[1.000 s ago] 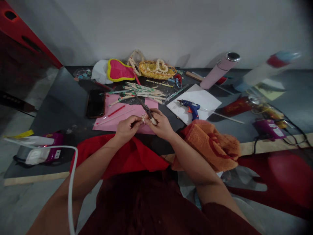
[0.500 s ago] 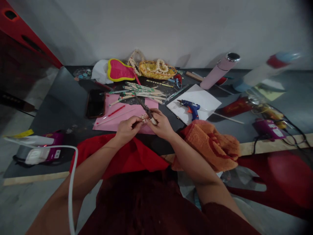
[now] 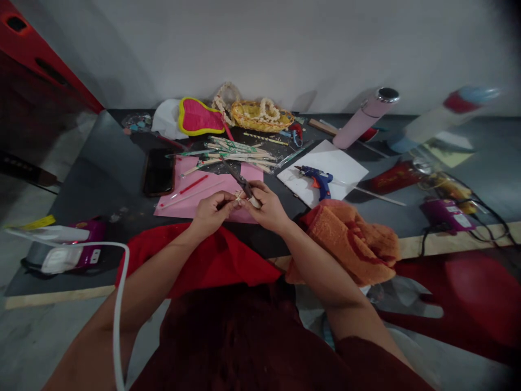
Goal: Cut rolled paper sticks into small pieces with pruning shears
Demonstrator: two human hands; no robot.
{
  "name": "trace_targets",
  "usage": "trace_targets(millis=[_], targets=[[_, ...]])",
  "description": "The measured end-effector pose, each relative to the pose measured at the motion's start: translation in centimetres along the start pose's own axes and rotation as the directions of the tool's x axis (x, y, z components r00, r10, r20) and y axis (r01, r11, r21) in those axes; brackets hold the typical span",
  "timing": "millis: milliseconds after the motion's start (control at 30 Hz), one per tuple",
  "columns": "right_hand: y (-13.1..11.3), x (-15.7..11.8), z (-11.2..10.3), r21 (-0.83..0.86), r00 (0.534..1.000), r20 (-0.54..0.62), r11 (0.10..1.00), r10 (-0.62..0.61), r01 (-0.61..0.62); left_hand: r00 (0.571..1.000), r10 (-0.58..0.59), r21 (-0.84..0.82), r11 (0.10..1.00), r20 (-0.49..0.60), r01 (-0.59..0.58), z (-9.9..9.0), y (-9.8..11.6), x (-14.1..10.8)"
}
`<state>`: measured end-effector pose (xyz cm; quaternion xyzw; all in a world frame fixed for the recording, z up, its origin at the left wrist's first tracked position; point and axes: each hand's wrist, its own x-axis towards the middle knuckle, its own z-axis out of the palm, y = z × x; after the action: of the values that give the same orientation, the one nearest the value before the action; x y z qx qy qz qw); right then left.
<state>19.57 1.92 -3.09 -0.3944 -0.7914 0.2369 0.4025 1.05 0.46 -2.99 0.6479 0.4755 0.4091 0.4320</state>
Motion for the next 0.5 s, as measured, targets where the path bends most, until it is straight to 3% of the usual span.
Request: trace_targets(millis=[500], targets=[[-0.14,0.09,-0.07,0.007,0.998,-0.049,1.0,-0.026,0.027,0.997,0.017,-0.046,0.999,0.078,-0.014,-0.24,0.07,0.15]])
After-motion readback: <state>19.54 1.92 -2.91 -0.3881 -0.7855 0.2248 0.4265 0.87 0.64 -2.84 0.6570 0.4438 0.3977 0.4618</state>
